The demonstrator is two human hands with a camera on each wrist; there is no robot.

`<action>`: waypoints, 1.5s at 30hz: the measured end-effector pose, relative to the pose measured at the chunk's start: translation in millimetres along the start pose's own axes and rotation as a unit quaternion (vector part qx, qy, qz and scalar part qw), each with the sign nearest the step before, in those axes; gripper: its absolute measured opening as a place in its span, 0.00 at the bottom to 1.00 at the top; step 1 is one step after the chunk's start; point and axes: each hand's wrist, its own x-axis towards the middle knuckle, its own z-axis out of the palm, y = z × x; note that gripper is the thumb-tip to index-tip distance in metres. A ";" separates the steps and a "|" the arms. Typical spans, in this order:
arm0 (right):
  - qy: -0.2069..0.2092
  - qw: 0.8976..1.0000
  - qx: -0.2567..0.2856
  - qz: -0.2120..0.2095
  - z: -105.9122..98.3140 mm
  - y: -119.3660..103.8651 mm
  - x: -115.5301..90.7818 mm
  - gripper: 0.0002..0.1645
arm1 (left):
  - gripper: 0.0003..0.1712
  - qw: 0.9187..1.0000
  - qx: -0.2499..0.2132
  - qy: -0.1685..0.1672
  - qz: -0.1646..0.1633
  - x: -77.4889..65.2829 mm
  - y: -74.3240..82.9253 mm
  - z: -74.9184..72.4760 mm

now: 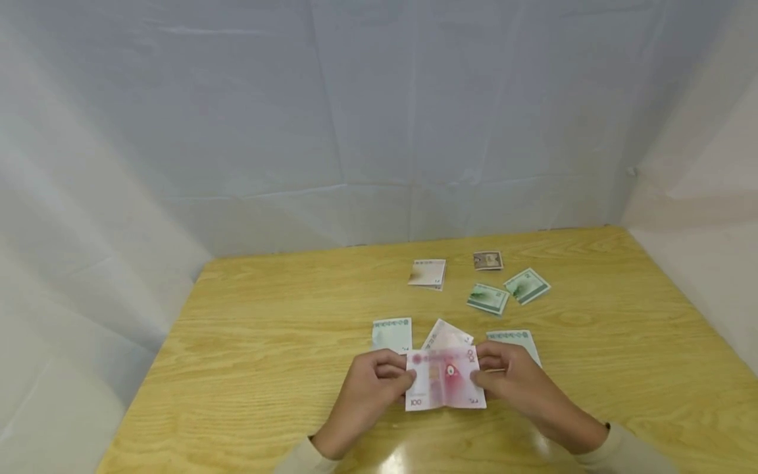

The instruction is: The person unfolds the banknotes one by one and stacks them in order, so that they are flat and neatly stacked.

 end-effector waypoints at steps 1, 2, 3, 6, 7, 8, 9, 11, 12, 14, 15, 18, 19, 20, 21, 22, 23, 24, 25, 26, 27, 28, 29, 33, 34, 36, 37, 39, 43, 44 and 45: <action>0.000 1.000 0.002 0.001 -0.9 0.4 -0.1 0.17 | 0.12 1.000 -0.005 0.000 -0.004 -0.4 -1.1 -1.6; 0.000 1.000 0.005 0.003 -1.8 0.9 -0.1 0.17 | 0.12 1.000 -0.007 0.001 -0.004 -0.9 -2.0 -3.3; 0.003 1.000 0.005 0.010 -2.5 1.3 -0.4 0.17 | 0.12 1.000 -0.007 0.002 -0.005 -1.4 -2.5 -4.7; 0.015 1.000 -0.012 0.023 -5.1 2.1 -0.6 0.17 | 0.12 1.000 -0.003 0.004 -0.011 -2.5 -3.2 -8.9; 0.017 0.999 -0.015 0.026 -6.2 2.5 -0.9 0.17 | 0.13 1.000 -0.001 0.005 -0.013 -2.9 -3.2 -10.2; 0.021 0.999 -0.021 0.030 -7.1 3.1 -1.1 0.17 | 0.13 1.000 -0.001 0.005 -0.015 -3.2 -3.3 -11.4; 0.024 0.999 -0.026 0.033 -8.0 3.7 -1.3 0.17 | 0.14 1.000 -0.001 0.006 -0.017 -3.4 -3.5 -12.6; 0.023 0.999 -0.025 0.034 -9.8 5.4 -1.6 0.15 | 0.14 1.000 -0.002 0.006 -0.022 -3.8 -3.9 -14.9; 0.022 0.999 -0.025 0.034 -10.8 6.4 -1.8 0.15 | 0.15 1.000 -0.003 0.005 -0.024 -4.0 -4.4 -15.9; 0.018 0.999 -0.025 0.034 -12.8 8.7 -1.9 0.14 | 0.15 1.000 -0.005 0.002 -0.028 -4.2 -5.3 -17.8; 0.016 0.999 -0.024 0.035 -13.7 10.0 -1.9 0.14 | 0.15 1.000 -0.004 0.001 -0.030 -4.2 -6.0 -18.6; 0.004 0.999 -0.020 0.038 -16.7 13.9 -1.7 0.14 | 0.14 0.999 0.001 -0.003 -0.037 -4.0 -7.5 -20.6; 0.000 0.999 -0.019 0.038 -17.6 15.2 -1.4 0.14 | 0.14 0.999 0.003 -0.003 -0.039 -4.0 -7.9 -21.1; -0.002 0.999 -0.020 0.038 -18.3 16.5 -1.2 0.14 | 0.14 0.999 0.006 -0.004 -0.042 -4.0 -8.4 -21.6; -0.004 0.999 -0.021 0.038 -18.8 17.8 -1.1 0.14 | 0.13 0.999 0.008 -0.005 -0.044 -4.1 -8.7 -22.1; -0.006 0.999 -0.021 0.038 -19.3 18.9 -0.9 0.14 | 0.13 0.999 0.010 -0.007 -0.046 -4.2 -9.1 -22.6; -0.007 0.999 -0.020 0.039 -19.6 20.1 -0.7 0.14 | 0.13 0.999 0.012 -0.008 -0.049 -4.4 -9.5 -23.1; -0.007 0.999 -0.020 0.038 -19.8 21.3 -0.5 0.14 | 0.13 0.999 0.015 -0.011 -0.051 -4.7 -9.9 -23.5; -0.008 0.999 -0.022 0.037 -19.9 22.4 -0.7 0.14 | 0.13 0.998 0.019 -0.013 -0.055 -5.0 -10.1 -24.0; -0.009 0.999 -0.022 0.039 -19.9 23.5 -0.7 0.14 | 0.12 0.998 0.024 -0.016 -0.059 -5.2 -10.3 -24.6; -0.011 0.999 -0.022 0.040 -19.9 24.6 -0.5 0.14 | 0.12 0.997 0.033 -0.019 -0.064 -5.5 -10.5 -25.0; -0.013 0.999 -0.023 0.040 -20.0 25.7 -0.4 0.14 | 0.12 0.996 0.042 -0.023 -0.069 -5.6 -10.6 -25.5; -0.017 0.999 -0.024 0.041 -20.1 26.9 -0.2 0.14 | 0.12 0.996 0.051 -0.026 -0.075 -5.7 -10.6 -26.0; -0.029 0.998 -0.039 0.036 -20.3 31.5 1.2 0.11 | 0.10 0.991 0.101 -0.050 -0.075 -5.3 -11.2 -28.2; -0.030 0.998 -0.043 0.034 -20.1 32.7 1.6 0.10 | 0.09 0.989 0.113 -0.057 -0.071 -5.0 -11.5 -28.9; -0.032 0.997 -0.058 0.030 -19.8 35.1 2.6 0.09 | 0.06 0.985 0.146 -0.071 -0.056 -4.0 -12.3 -29.9; -0.032 0.997 -0.064 0.032 -19.3 36.1 3.0 0.09 | 0.05 0.982 0.166 -0.075 -0.047 -3.3 -12.6 -30.4; -0.032 0.996 -0.076 0.034 -19.0 38.5 3.6 0.09 | 0.03 0.976 0.201 -0.080 -0.036 -2.1 -13.2 -30.9; -0.035 0.995 -0.087 0.037 -18.0 42.4 4.7 0.09 | 0.05 0.963 0.257 -0.078 -0.022 0.0 -13.5 -30.1; -0.037 0.995 -0.089 0.037 -17.6 42.9 4.9 0.09 | 0.05 0.960 0.269 -0.078 -0.020 0.5 -13.5 -29.7; -0.038 0.995 -0.091 0.035 -17.2 43.5 5.5 0.09 | 0.06 0.957 0.279 -0.077 -0.017 1.0 -13.5 -29.3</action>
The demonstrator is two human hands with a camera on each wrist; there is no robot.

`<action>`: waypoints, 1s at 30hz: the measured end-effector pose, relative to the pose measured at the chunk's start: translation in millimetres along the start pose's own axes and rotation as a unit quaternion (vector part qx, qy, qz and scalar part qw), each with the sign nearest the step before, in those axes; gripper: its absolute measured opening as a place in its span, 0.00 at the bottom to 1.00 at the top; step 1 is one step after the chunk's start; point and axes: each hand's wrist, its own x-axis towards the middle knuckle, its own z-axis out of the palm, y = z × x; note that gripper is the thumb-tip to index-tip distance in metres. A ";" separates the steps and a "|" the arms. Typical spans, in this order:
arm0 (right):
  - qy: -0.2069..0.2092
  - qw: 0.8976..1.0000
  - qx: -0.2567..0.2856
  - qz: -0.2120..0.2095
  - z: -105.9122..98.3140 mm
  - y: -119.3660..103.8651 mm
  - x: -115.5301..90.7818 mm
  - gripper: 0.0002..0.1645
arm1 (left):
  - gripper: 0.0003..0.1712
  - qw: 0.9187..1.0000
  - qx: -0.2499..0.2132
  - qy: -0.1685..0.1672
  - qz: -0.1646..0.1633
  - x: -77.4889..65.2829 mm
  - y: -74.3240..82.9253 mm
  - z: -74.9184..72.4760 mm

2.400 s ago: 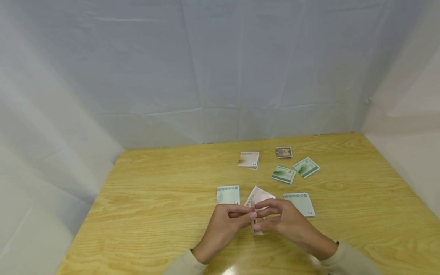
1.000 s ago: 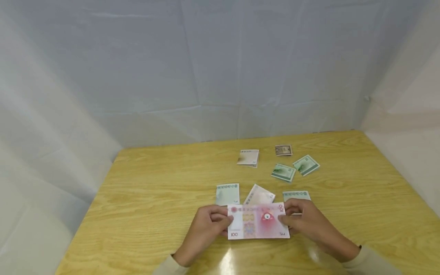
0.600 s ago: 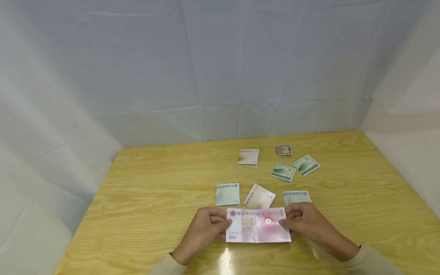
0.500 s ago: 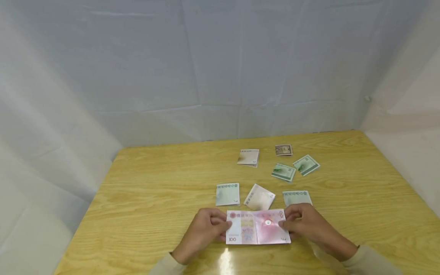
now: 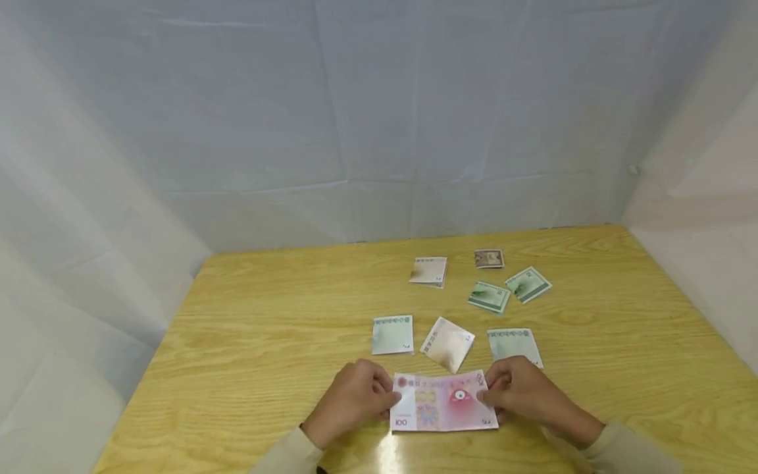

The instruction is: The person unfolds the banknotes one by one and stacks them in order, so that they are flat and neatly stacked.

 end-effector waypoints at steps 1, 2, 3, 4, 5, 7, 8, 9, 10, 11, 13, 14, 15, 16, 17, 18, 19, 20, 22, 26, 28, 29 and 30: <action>0.000 1.000 -0.003 0.000 0.6 0.1 0.6 0.09 | 0.06 1.000 0.008 0.000 0.002 0.7 0.3 0.4; 0.000 1.000 -0.007 -0.003 0.9 0.4 0.9 0.09 | 0.07 1.000 0.016 0.000 0.003 1.4 0.3 0.9; 0.000 1.000 -0.012 -0.006 1.3 0.7 1.5 0.09 | 0.08 1.000 0.023 0.000 0.005 2.1 0.6 1.2; 0.001 1.000 -0.018 -0.010 1.5 0.7 2.2 0.09 | 0.09 0.999 0.031 0.000 0.007 2.7 0.9 1.4; 0.001 1.000 -0.023 -0.014 1.7 0.5 2.3 0.09 | 0.10 0.999 0.038 -0.001 0.009 3.3 1.3 1.6; 0.003 0.999 -0.037 -0.024 1.7 0.6 2.8 0.10 | 0.12 0.999 0.048 -0.003 0.009 3.9 2.2 1.5; 0.004 0.999 -0.045 -0.029 1.7 0.6 2.9 0.10 | 0.13 0.998 0.054 -0.004 0.010 4.1 2.7 1.4; 0.004 0.998 -0.052 -0.032 1.7 0.6 3.3 0.10 | 0.13 0.998 0.060 -0.005 0.011 4.0 3.3 1.2; 0.004 0.998 -0.058 -0.035 1.6 0.4 3.5 0.11 | 0.14 0.998 0.065 -0.005 0.013 3.8 3.7 1.1; 0.004 0.997 -0.064 -0.037 1.6 0.3 3.4 0.11 | 0.14 0.998 0.066 -0.006 0.013 3.6 4.0 1.1; 0.004 0.996 -0.074 -0.040 1.6 0.5 3.8 0.12 | 0.14 0.998 0.069 -0.007 0.012 2.8 4.5 1.0; 0.004 0.996 -0.079 -0.041 1.5 0.3 4.0 0.13 | 0.14 0.997 0.070 -0.007 0.009 2.5 4.2 0.9; 0.006 0.996 -0.083 -0.041 1.7 -0.1 4.1 0.13 | 0.14 0.997 0.071 -0.006 0.005 2.2 3.9 0.9; 0.009 0.995 -0.088 -0.042 1.8 -0.2 4.1 0.14 | 0.14 0.998 0.070 -0.007 0.000 2.0 3.5 0.7; 0.012 0.995 -0.093 -0.042 1.9 -0.3 4.1 0.15 | 0.14 0.997 0.071 -0.008 -0.003 1.9 3.1 0.5; 0.015 0.994 -0.098 -0.043 2.0 -0.4 4.1 0.15 | 0.14 0.997 0.074 -0.009 -0.006 1.8 2.7 0.3; 0.019 0.993 -0.104 -0.044 2.0 -0.3 4.0 0.16 | 0.15 0.997 0.077 -0.010 -0.008 1.8 2.3 0.1; 0.023 0.993 -0.110 -0.043 1.9 -0.4 3.9 0.17 | 0.15 0.997 0.079 -0.011 -0.010 1.8 1.9 -0.2; 0.029 0.992 -0.118 -0.038 1.4 0.0 3.8 0.18 | 0.15 0.997 0.080 -0.014 -0.010 1.9 1.7 -0.7; 0.036 0.991 -0.126 -0.023 -0.2 -0.1 4.5 0.20 | 0.17 0.996 0.083 -0.014 -0.006 2.5 1.1 -0.9; 0.037 0.991 -0.130 -0.022 -0.6 -0.2 4.8 0.20 | 0.17 0.996 0.083 -0.012 -0.005 2.9 0.8 -0.6; 0.037 0.990 -0.133 -0.025 -0.7 -0.1 4.8 0.20 | 0.17 0.996 0.084 -0.011 -0.004 2.9 0.8 -0.5; 0.037 0.990 -0.134 -0.027 -0.8 -0.1 4.8 0.20 | 0.17 0.996 0.086 -0.010 -0.003 2.9 0.7 -0.4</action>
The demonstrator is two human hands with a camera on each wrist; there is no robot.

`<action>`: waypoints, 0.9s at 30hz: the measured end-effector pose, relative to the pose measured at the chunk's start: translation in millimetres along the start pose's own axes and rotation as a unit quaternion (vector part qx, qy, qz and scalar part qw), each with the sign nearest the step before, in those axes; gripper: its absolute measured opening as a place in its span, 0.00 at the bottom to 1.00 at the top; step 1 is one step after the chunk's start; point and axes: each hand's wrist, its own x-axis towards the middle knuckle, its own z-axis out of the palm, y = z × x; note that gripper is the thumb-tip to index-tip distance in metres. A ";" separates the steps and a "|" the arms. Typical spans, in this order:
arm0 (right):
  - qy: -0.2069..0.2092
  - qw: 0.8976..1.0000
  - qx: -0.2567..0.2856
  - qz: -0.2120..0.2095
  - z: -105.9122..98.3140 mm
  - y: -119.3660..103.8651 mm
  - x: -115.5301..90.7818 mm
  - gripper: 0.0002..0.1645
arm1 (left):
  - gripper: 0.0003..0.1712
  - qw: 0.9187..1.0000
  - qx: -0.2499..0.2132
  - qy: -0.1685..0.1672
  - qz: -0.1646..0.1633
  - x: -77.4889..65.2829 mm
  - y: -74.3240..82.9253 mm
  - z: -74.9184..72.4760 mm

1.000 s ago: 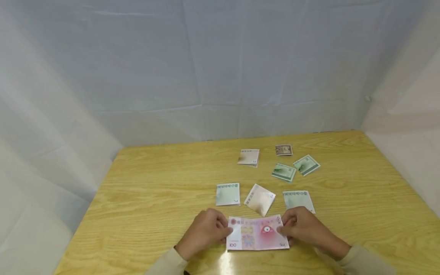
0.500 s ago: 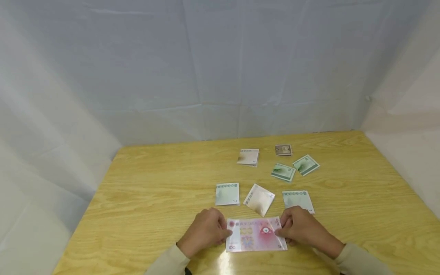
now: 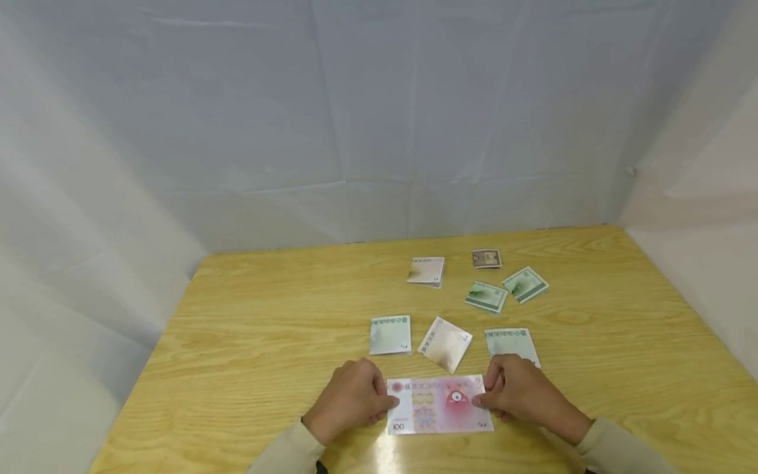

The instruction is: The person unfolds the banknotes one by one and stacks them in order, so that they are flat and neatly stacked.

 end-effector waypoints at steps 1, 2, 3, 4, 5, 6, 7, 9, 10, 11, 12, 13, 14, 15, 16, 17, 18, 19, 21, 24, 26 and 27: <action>-0.001 1.000 -0.003 -0.005 -0.1 -0.1 0.4 0.20 | 0.17 1.000 0.006 0.005 0.001 0.1 -0.2 -0.3; -0.001 1.000 -0.004 -0.008 -0.3 -0.6 0.8 0.20 | 0.17 1.000 0.012 0.010 0.002 0.0 -0.3 -0.9; -0.002 1.000 -0.005 -0.012 -0.6 -1.2 1.1 0.19 | 0.16 1.000 0.018 0.016 0.005 -0.1 -0.4 -1.7; -0.003 1.000 -0.004 -0.017 -0.9 -2.0 1.4 0.18 | 0.16 0.999 0.026 0.023 0.009 -0.1 -0.6 -2.8; -0.003 1.000 -0.005 -0.021 -1.4 -3.3 2.0 0.18 | 0.16 0.999 0.034 0.033 0.015 -0.2 -0.6 -4.3; -0.002 1.000 -0.006 -0.028 -1.9 -4.6 2.7 0.17 | 0.15 0.998 0.040 0.040 0.018 -0.3 -0.7 -6.1; 0.001 0.999 -0.009 -0.035 -2.5 -6.1 3.7 0.16 | 0.14 0.997 0.046 0.049 0.023 -0.3 -0.6 -8.1; 0.008 0.999 -0.011 -0.048 -4.1 -9.7 6.0 0.15 | 0.11 0.997 0.048 0.058 0.029 -0.1 -0.4 -12.2; 0.013 0.998 -0.013 -0.056 -4.9 -11.6 7.7 0.14 | 0.10 0.997 0.046 0.062 0.030 0.2 -0.3 -14.4; 0.018 0.998 -0.014 -0.063 -5.6 -13.6 9.6 0.13 | 0.09 0.996 0.046 0.067 0.033 0.7 -0.2 -16.5; 0.021 0.997 -0.015 -0.073 -6.3 -15.6 11.6 0.12 | 0.07 0.996 0.046 0.072 0.034 1.4 -0.2 -18.2; 0.024 0.997 -0.014 -0.077 -6.9 -18.0 14.1 0.12 | 0.06 0.995 0.047 0.077 0.036 2.4 -0.1 -19.8; 0.025 0.997 -0.010 -0.078 -7.2 -20.6 16.5 0.11 | 0.05 0.995 0.049 0.082 0.039 3.6 -0.2 -21.2; 0.024 0.997 -0.003 -0.078 -7.1 -23.4 18.8 0.10 | 0.06 0.994 0.052 0.087 0.042 4.8 -0.1 -22.5; 0.021 0.997 0.004 -0.077 -6.8 -26.1 21.5 0.10 | 0.07 0.993 0.056 0.093 0.043 6.1 -0.2 -23.4; 0.017 0.997 0.013 -0.073 -6.0 -28.9 24.2 0.10 | 0.07 0.992 0.063 0.097 0.043 7.2 -0.1 -24.2; 0.013 0.997 0.024 -0.069 -5.0 -31.8 27.1 0.10 | 0.08 0.992 0.069 0.099 0.044 8.3 -0.1 -24.8; 0.009 0.997 0.035 -0.062 -3.7 -34.5 30.0 0.11 | 0.09 0.991 0.074 0.100 0.044 9.2 0.2 -25.2; 0.004 0.997 0.052 -0.057 -0.5 -39.1 35.5 0.12 | 0.11 0.991 0.081 0.100 0.045 10.5 0.3 -25.4; 0.006 0.996 0.070 -0.054 5.4 -44.7 43.6 0.14 | 0.15 0.989 0.093 0.097 0.055 11.6 -0.5 -24.5; 0.010 0.995 0.077 -0.056 9.6 -48.2 48.3 0.14 | 0.17 0.988 0.097 0.095 0.066 12.1 -1.8 -23.4; 0.009 0.995 0.082 -0.058 11.5 -49.7 50.6 0.15 | 0.18 0.988 0.098 0.094 0.073 12.3 -2.3 -22.9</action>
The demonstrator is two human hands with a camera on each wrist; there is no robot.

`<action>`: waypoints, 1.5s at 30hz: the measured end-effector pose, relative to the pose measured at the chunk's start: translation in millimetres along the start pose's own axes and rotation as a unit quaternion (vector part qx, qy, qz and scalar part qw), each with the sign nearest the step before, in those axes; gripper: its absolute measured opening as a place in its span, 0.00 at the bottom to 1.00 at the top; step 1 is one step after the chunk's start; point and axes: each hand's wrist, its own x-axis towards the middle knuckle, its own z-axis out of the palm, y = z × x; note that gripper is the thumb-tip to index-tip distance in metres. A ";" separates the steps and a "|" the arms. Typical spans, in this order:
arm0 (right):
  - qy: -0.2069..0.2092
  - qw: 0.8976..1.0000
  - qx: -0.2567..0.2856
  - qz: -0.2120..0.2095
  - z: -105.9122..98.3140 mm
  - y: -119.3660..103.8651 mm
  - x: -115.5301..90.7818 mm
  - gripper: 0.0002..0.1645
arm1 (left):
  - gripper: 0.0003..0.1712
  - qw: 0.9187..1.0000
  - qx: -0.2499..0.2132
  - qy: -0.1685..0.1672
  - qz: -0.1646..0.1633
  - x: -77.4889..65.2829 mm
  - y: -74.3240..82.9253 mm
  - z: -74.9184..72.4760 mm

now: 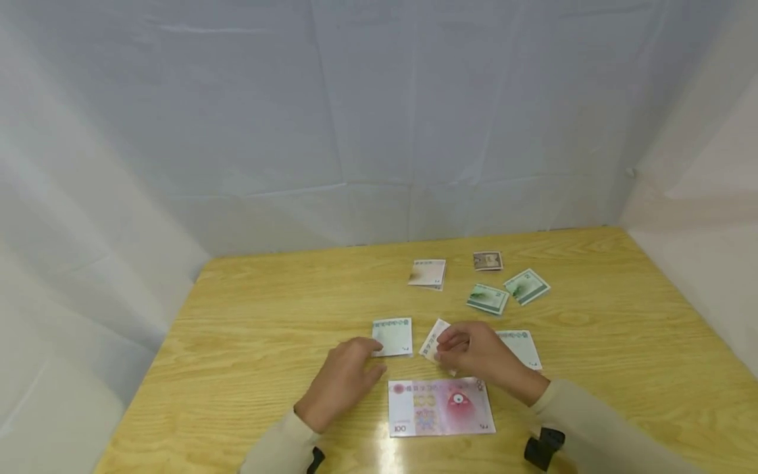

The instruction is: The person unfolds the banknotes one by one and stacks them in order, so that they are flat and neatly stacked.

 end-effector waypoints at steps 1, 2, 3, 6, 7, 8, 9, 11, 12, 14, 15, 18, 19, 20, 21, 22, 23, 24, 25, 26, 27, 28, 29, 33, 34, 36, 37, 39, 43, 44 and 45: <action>0.000 1.000 0.004 0.001 2.4 -1.3 2.1 0.15 | 0.19 1.000 0.002 -0.001 0.008 0.1 -0.5 0.8; 0.002 1.000 0.006 0.005 4.7 -2.5 4.4 0.15 | 0.19 1.000 0.002 -0.002 0.015 0.3 -0.7 1.4; 0.004 1.000 0.010 0.008 7.1 -3.4 6.9 0.16 | 0.20 1.000 0.004 -0.005 0.021 0.5 -0.9 2.2; 0.012 0.999 0.020 0.038 13.5 -6.9 13.5 0.19 | 0.21 0.999 0.009 -0.015 0.033 1.8 -1.0 4.4; 0.015 0.998 0.028 0.054 15.5 -8.1 15.6 0.20 | 0.20 0.999 0.013 -0.020 0.036 2.6 -1.1 5.2; 0.018 0.997 0.031 0.067 17.1 -8.7 17.6 0.21 | 0.20 0.999 0.014 -0.026 0.036 3.2 -1.0 5.9; 0.019 0.996 0.035 0.077 18.6 -9.4 19.3 0.22 | 0.20 0.999 0.016 -0.031 0.037 3.9 -1.2 6.7; 0.017 0.994 0.043 0.094 21.3 -10.6 22.0 0.23 | 0.19 0.998 0.018 -0.042 0.039 5.2 -1.9 8.6; 0.014 0.994 0.049 0.100 22.4 -10.8 23.2 0.24 | 0.18 0.998 0.019 -0.048 0.042 5.6 -2.1 9.3; 0.007 0.992 0.061 0.109 24.3 -11.5 25.2 0.25 | 0.17 0.997 0.020 -0.056 0.044 5.6 -2.3 10.6; 0.005 0.991 0.071 0.115 25.0 -12.1 26.1 0.27 | 0.16 0.997 0.020 -0.058 0.047 5.6 -2.7 11.6; -0.004 0.985 0.112 0.135 26.3 -13.3 29.1 0.30 | 0.13 0.996 0.032 -0.063 0.055 5.6 -2.9 13.5; -0.005 0.982 0.128 0.140 26.6 -13.4 30.3 0.31 | 0.12 0.996 0.038 -0.062 0.058 5.7 -3.0 14.2; -0.006 0.979 0.143 0.146 26.7 -13.4 31.4 0.33 | 0.10 0.995 0.045 -0.062 0.062 6.0 -3.2 15.0; -0.008 0.976 0.158 0.151 26.6 -13.4 32.5 0.34 | 0.08 0.995 0.054 -0.062 0.064 6.4 -3.2 15.6; -0.010 0.973 0.173 0.155 26.7 -13.5 33.6 0.34 | 0.06 0.994 0.061 -0.063 0.065 6.5 -3.0 15.8; -0.013 0.970 0.186 0.156 26.2 -13.3 34.2 0.35 | 0.04 0.994 0.065 -0.064 0.066 6.5 -2.6 15.7; -0.017 0.968 0.197 0.157 25.7 -13.0 34.8 0.36 | 0.02 0.993 0.068 -0.066 0.069 6.2 -2.0 15.5; -0.019 0.965 0.205 0.159 25.6 -13.1 35.3 0.36 | 0.01 0.993 0.071 -0.067 0.070 5.9 -1.3 15.1; -0.021 0.964 0.211 0.162 25.3 -13.4 35.7 0.37 | 0.00 0.993 0.072 -0.068 0.070 5.5 -0.6 14.7; -0.023 0.962 0.217 0.165 25.2 -14.0 36.0 0.38 | 0.00 0.993 0.072 -0.069 0.071 5.0 0.1 14.1; -0.024 0.960 0.223 0.167 25.3 -14.7 36.4 0.38 | 0.00 0.992 0.072 -0.069 0.072 4.4 0.8 13.5; -0.027 0.958 0.230 0.169 25.3 -15.1 36.6 0.38 | 0.01 0.992 0.072 -0.068 0.073 4.0 1.2 13.0; -0.023 0.949 0.258 0.179 27.0 -18.2 38.6 0.39 | 0.01 0.993 0.068 -0.067 0.073 3.6 1.5 12.4; -0.023 0.947 0.266 0.179 27.4 -18.5 39.1 0.39 | 0.01 0.993 0.064 -0.067 0.071 3.7 1.3 12.4; -0.021 0.943 0.281 0.180 28.1 -18.8 40.3 0.38 | 0.02 0.994 0.053 -0.068 0.062 3.8 1.1 12.4; -0.020 0.940 0.288 0.179 28.7 -18.9 40.7 0.37 | 0.05 0.995 0.047 -0.069 0.056 3.7 0.8 12.3; -0.020 0.936 0.305 0.176 29.8 -18.5 41.7 0.38 | 0.11 0.996 0.033 -0.068 0.044 3.8 -0.1 12.5; -0.024 0.928 0.332 0.170 32.2 -17.6 42.7 0.38 | 0.17 0.998 0.009 -0.056 0.036 5.3 -2.8 14.2; -0.024 0.925 0.338 0.170 32.8 -17.5 43.0 0.38 | 0.18 0.998 0.002 -0.051 0.037 6.0 -3.7 14.8; -0.025 0.924 0.341 0.170 33.4 -17.5 43.3 0.36 | 0.19 0.998 -0.006 -0.045 0.039 6.5 -4.6 15.4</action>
